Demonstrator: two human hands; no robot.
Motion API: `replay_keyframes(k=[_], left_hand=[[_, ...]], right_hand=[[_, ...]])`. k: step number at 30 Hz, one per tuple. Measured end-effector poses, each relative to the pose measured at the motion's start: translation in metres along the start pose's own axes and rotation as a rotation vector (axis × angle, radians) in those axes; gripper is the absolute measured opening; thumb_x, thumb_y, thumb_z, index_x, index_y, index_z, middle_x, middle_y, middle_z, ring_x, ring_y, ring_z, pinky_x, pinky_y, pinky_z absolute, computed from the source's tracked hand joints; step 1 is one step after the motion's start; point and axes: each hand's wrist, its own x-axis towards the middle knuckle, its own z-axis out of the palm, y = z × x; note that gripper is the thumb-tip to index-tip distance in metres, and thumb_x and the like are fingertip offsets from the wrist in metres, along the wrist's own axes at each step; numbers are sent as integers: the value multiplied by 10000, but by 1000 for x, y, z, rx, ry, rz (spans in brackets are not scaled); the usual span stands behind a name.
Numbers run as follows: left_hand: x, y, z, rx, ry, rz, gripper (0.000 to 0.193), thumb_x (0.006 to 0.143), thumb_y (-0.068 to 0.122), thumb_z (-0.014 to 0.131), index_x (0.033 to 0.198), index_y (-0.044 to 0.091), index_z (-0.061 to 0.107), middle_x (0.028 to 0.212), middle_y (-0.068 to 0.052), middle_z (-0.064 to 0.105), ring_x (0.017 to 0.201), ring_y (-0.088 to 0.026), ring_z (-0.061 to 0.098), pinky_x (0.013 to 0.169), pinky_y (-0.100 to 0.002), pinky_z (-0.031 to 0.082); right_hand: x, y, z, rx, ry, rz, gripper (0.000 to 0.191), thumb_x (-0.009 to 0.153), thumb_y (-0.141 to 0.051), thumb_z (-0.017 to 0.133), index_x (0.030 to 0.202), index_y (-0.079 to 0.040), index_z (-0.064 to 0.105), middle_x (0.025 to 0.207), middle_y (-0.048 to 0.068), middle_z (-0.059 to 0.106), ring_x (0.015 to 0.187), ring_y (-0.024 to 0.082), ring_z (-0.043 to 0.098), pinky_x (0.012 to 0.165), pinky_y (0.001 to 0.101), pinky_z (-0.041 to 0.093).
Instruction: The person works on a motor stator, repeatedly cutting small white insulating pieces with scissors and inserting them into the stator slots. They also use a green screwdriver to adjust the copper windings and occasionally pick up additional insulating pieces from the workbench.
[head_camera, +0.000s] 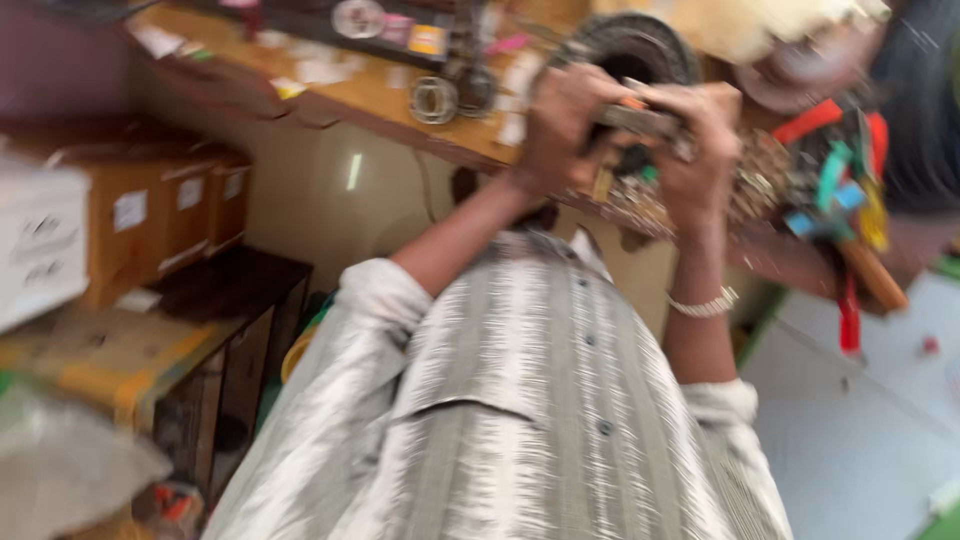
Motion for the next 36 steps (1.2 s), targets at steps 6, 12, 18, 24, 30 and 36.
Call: replay_keyframes(k=[6,12,18,24,30,36], left_hand=[[21,4,-11,161,-47,-13,455,887,393,773,1219,136,597,1233,-115,627,1203,-315,616,1023,-490,454],[15,-8,4,73,-91,3,489,874,330,827,1252,125,594,1248,-93,623,1249,-344,593,1033,-491,465],[30,3,4,23,-116,-23,418,838,247,835,1158,118,600,1088,-118,613,1088,-329,607,922,-452,452],[44,7,8,-2,-122,-17,361,877,210,811,1135,86,592,1047,-99,606,1012,-301,604,893,-439,439],[50,2,12,-15,-157,-30,370,874,222,827,1146,87,615,1049,-92,633,1002,-283,625,901,-423,442],[48,18,1,-94,-225,-34,450,897,341,813,1218,90,623,1191,-94,660,1135,-311,599,1059,-398,452]], right_hand=[[24,-47,-12,128,-60,260,509,891,68,658,1371,-84,586,1253,85,650,1188,244,624,1084,360,491],[19,-32,-21,-135,-150,187,435,945,137,737,1339,-32,664,1320,127,664,1301,297,601,1087,397,500],[23,-24,-31,-105,-111,127,446,882,108,766,1290,-34,655,1319,127,668,1259,302,590,1090,402,490],[34,-32,-34,-82,-61,172,406,880,96,750,1250,-40,657,1296,116,684,1246,298,590,1084,410,485],[40,-23,-42,-25,-55,215,394,880,15,804,1246,-56,674,1315,96,709,1263,264,612,1105,382,503],[11,-8,-41,315,213,109,442,940,-171,796,1294,-29,571,1344,103,589,1272,220,572,1118,380,479]])
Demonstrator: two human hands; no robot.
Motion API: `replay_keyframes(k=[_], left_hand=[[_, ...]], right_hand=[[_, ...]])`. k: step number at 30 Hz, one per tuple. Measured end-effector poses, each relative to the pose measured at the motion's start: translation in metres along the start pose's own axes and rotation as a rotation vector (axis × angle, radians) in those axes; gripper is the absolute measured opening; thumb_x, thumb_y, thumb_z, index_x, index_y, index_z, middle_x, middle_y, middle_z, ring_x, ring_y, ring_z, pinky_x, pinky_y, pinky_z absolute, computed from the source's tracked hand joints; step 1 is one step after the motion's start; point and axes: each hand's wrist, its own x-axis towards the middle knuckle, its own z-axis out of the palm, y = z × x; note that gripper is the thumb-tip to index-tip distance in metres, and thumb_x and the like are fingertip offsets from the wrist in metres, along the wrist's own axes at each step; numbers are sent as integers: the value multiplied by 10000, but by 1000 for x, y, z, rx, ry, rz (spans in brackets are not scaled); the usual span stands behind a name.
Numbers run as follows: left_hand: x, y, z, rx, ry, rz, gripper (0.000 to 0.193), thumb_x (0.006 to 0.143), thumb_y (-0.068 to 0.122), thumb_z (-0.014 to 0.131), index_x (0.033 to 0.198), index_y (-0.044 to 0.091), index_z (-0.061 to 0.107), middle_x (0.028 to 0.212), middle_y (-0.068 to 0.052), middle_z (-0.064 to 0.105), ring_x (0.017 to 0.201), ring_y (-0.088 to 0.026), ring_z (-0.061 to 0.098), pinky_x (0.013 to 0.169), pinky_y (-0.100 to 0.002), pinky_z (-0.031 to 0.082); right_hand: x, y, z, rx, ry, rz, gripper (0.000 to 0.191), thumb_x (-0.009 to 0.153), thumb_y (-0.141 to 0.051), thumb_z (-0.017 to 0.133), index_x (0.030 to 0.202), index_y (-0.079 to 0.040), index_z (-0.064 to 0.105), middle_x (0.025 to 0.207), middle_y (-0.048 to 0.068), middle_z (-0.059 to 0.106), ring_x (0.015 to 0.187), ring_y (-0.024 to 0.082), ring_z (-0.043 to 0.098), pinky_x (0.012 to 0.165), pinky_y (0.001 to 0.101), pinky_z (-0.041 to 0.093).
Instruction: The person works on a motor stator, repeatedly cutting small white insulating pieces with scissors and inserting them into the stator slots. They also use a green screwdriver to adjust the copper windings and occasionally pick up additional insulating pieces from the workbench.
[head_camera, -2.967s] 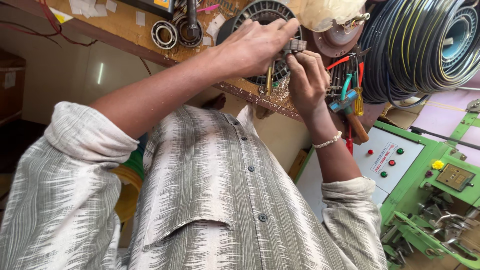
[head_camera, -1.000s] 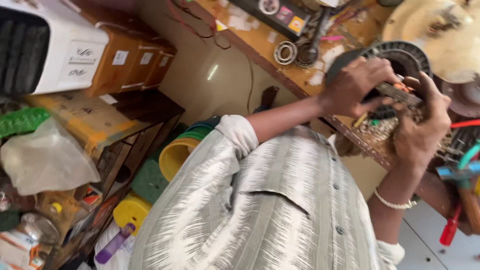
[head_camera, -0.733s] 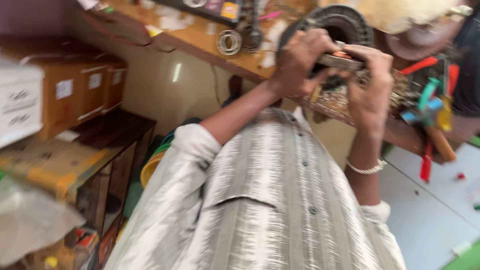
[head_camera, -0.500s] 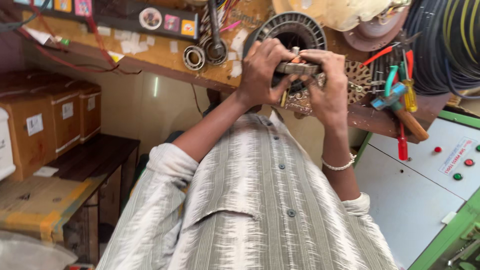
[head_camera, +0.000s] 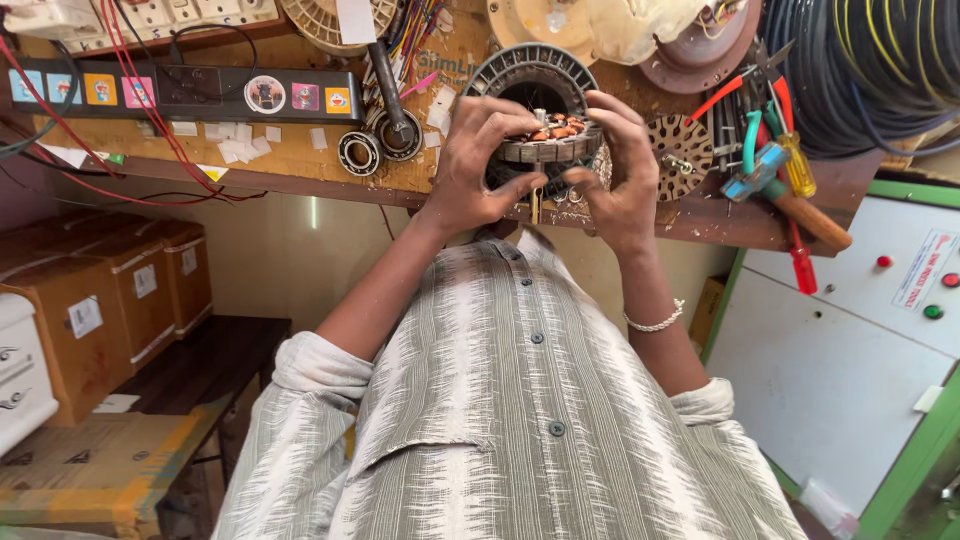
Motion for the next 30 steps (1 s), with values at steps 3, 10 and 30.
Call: replay_keyframes(k=[3,10,30], left_hand=[[7,1,7,-180,19,-63,412,993,479,660,1181,113,642,1202,-70,640,1142,-234,606,1058,-367,459],[71,-37,-17,-361,-380,-163,534,950,560,698,1136,60,671,1095,-61,676,1003,-175,681,889,-329,549],[20,-60,44,90,79,-21,418,864,255,813,1185,70,618,1064,-82,628,972,-287,612,884,-438,467]], right_hand=[[-29,25,-8,31,184,41,241,1057,-120,679,1267,-21,614,1269,96,616,1158,172,607,1024,324,526],[-91,77,-28,31,223,375,130,1098,8,554,1164,22,666,959,79,692,845,129,643,754,252,531],[-93,120,-5,-34,331,684,174,1107,-105,554,1149,35,648,935,111,702,794,133,645,746,258,531]])
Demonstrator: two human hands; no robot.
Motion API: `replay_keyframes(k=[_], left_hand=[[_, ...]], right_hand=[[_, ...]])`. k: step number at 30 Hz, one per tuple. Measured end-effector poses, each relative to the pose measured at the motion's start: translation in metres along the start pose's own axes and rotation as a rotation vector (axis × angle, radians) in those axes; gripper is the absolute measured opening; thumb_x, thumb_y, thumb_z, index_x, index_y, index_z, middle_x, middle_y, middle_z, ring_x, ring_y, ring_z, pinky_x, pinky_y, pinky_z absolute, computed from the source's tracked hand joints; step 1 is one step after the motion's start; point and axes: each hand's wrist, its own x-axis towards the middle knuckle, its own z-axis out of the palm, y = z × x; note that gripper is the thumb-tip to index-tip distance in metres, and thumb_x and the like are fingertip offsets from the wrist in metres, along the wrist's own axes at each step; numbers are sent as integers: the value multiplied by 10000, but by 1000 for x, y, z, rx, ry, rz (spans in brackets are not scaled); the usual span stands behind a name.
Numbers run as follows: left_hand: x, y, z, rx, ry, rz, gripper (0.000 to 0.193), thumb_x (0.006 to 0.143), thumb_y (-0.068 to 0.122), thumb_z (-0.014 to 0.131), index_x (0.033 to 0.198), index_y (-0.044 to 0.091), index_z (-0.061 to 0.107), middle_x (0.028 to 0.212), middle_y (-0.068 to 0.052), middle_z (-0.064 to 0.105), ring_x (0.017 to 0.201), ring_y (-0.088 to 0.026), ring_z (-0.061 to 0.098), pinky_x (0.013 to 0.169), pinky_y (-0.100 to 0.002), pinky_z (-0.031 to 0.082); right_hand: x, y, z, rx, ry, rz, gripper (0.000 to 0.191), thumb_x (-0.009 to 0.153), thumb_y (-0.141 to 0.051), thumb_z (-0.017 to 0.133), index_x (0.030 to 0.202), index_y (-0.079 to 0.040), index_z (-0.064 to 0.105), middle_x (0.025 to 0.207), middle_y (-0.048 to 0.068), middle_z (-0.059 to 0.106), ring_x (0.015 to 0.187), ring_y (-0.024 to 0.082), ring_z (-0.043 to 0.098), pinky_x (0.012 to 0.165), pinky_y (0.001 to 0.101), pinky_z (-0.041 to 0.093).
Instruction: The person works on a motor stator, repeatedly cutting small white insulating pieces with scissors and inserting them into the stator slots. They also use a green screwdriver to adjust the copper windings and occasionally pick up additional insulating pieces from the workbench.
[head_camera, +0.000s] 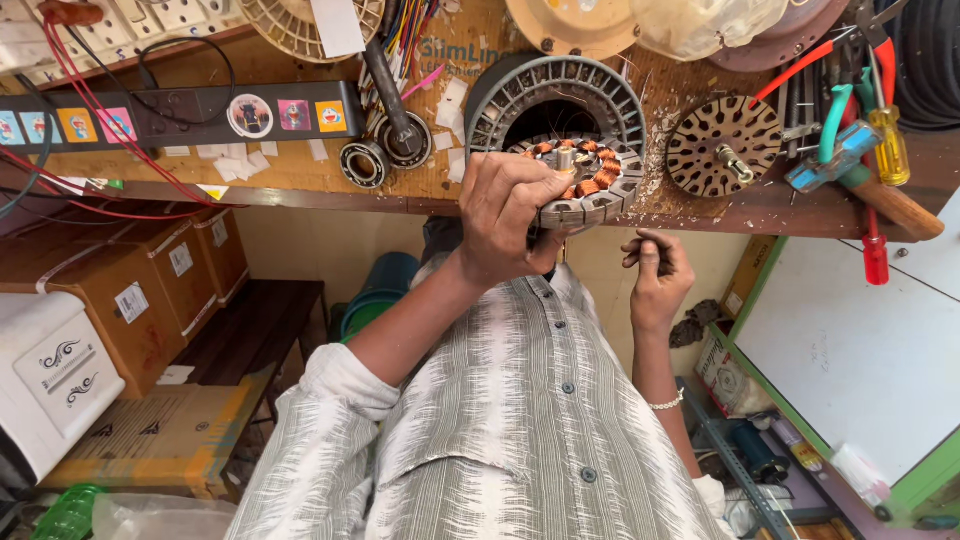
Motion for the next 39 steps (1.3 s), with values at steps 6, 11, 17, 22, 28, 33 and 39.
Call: replay_keyframes(k=[6,11,17,22,28,33,39], left_hand=[[-4,1,0,60,-20,39,398,893,237,818,1191,82,605,1035,-51,626,940,-255,595,855,-435,429],[-3,4,-24,-53,-164,102,505,919,254,801,1334,84,569,1174,-72,627,1083,-277,599,948,-433,455],[-5,30,-27,180,-327,127,465,959,20,680,1408,98,585,1244,-46,655,1104,-229,613,957,-390,466],[-2,71,-25,427,-406,155,543,917,48,693,1445,66,565,1244,-74,646,1095,-237,596,912,-409,446],[-3,81,-32,262,-471,105,609,966,114,747,1517,154,492,1324,-45,641,1198,-247,604,986,-406,453],[-15,85,-30,139,-411,25,679,904,84,801,1495,184,483,1404,-23,635,1264,-252,599,1051,-416,444],[-20,90,-12,141,-335,-107,672,885,47,803,1479,234,550,1295,13,676,1200,-234,645,1004,-425,462]], right_hand=[[-2,-6,1,33,-28,-74,234,1133,-158,530,1134,43,650,915,119,696,787,149,646,734,272,535],[-8,-16,-16,30,-8,-162,240,1131,-155,540,1115,50,662,912,115,684,811,157,655,734,279,549],[-24,-29,-38,79,31,-273,226,1137,-167,575,1120,40,665,937,105,694,841,166,670,769,283,558],[-32,-52,-42,-199,11,-668,155,1072,-146,676,1124,-5,714,1189,171,709,1138,281,694,994,382,599],[-19,-43,-10,-281,-80,-918,268,1033,-106,717,1290,-30,704,1578,229,421,1502,394,430,1286,519,406],[-11,-36,-5,-181,-124,-909,278,1062,-80,701,1335,-36,667,1603,261,394,1529,428,423,1291,520,418],[1,-49,-5,-191,-108,-987,180,942,31,678,1102,-47,709,1563,188,481,1476,383,462,1232,502,381]])
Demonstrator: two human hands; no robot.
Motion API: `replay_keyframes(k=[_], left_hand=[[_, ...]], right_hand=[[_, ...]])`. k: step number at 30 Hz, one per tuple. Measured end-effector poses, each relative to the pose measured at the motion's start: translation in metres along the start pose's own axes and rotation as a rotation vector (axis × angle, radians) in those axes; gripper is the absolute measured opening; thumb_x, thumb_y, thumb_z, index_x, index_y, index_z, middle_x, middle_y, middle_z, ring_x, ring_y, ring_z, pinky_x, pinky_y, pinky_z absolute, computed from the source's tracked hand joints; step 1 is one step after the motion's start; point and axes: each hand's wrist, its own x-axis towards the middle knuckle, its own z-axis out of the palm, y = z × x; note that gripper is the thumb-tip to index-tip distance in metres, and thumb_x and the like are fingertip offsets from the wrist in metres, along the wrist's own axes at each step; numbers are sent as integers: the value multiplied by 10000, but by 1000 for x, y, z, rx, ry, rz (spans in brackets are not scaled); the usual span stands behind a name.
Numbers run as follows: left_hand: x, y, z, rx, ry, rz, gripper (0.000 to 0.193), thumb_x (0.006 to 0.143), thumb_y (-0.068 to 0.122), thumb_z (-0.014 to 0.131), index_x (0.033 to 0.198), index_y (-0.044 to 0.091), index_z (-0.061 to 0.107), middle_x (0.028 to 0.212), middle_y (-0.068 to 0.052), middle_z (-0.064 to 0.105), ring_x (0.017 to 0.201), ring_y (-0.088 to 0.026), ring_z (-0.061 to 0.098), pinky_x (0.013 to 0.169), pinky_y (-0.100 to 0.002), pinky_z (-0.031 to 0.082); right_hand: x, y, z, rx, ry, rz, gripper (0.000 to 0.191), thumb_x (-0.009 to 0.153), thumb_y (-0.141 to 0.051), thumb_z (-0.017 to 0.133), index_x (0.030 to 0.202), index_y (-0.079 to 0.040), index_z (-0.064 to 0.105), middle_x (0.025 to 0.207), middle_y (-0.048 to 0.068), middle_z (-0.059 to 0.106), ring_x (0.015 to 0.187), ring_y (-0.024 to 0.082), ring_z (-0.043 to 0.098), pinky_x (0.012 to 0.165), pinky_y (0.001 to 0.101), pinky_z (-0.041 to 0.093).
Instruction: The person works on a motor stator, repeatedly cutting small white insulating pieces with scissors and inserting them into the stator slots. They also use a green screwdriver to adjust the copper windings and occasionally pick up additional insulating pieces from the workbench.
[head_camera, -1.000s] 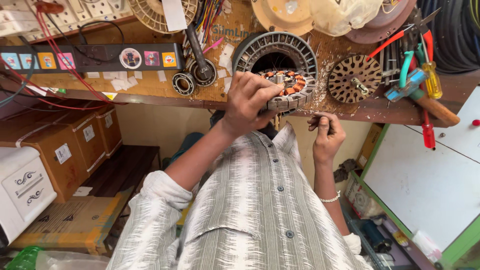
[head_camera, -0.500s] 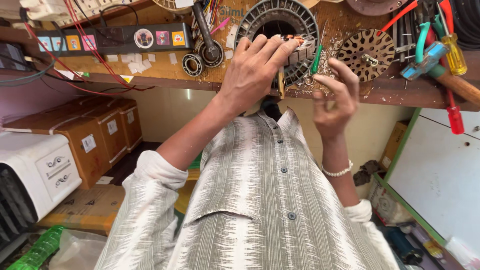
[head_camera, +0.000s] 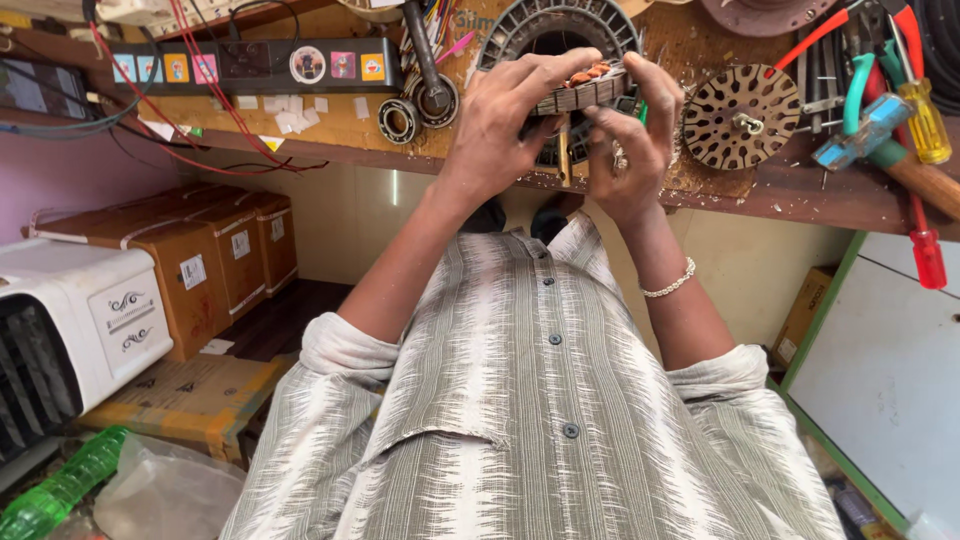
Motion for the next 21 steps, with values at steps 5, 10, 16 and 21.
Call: replay_keyframes(k=[5,10,16,21], left_hand=[[3,-9,9,61,32,34,590,820,-23,767,1333,250,670,1262,17,707,1182,-220,658,943,-403,452],[11,-13,2,75,6,112,584,825,-21,775,1341,225,657,1284,16,708,1183,-218,651,967,-403,452],[6,-21,-36,-739,-225,84,733,975,187,801,1550,143,347,1506,-49,523,1390,-228,577,1217,-386,425],[-3,-21,-18,-277,-98,93,497,948,177,807,1405,111,624,1372,-99,698,1306,-289,664,1149,-429,477]], right_hand=[[8,5,10,221,28,48,106,934,85,579,951,-18,596,1549,236,492,1476,400,462,1217,494,368],[17,16,25,220,75,-47,199,995,77,603,865,-27,495,1455,236,591,1352,360,544,1118,474,472],[21,17,18,66,-14,-231,140,1005,48,557,1027,-62,473,1352,184,606,1205,363,557,1047,511,457],[24,13,17,67,15,-250,168,986,46,577,1024,-80,473,1328,181,608,1170,362,565,1019,510,457]])
